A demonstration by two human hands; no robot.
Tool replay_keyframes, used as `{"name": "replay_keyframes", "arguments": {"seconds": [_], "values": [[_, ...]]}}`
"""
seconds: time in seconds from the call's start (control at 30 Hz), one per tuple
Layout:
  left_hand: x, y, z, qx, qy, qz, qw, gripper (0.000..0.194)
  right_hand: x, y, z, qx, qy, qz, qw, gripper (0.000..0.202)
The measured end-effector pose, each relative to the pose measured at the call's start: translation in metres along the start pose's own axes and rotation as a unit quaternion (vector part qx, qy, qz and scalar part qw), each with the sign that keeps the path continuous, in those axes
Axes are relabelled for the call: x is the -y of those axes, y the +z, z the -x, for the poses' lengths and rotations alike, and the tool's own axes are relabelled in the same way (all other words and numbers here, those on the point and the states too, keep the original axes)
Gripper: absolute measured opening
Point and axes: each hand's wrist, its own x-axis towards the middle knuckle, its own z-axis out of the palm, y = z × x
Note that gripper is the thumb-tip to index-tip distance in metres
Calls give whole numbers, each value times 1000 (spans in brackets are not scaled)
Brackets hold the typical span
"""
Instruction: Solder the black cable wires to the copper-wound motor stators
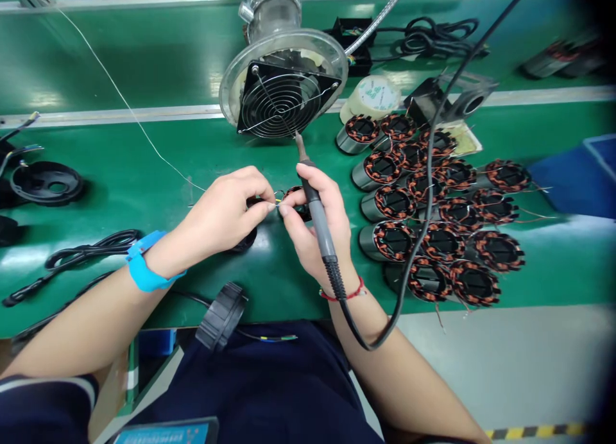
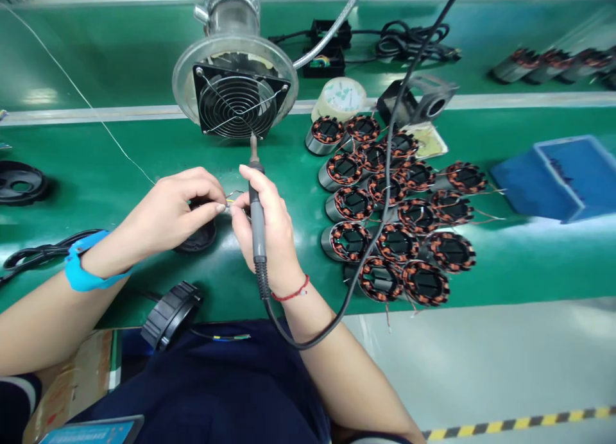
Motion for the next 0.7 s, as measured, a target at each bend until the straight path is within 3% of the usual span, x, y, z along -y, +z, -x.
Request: {"name": "replay_keyframes", "arguments": {"seconds": [0.3, 0.5, 0.7], "values": [[5, 10, -5, -45, -32, -8, 998, 13, -10, -26, -6, 134, -50, 69, 987, 56], [11, 8, -9, -41, -46, 9, 998, 13, -12, -31, -7, 135, -44, 71, 987, 53], [14, 8, -12, -38, -51, 24, 998, 13, -23, -14, -16, 96, -22, 78, 992, 44]]}}
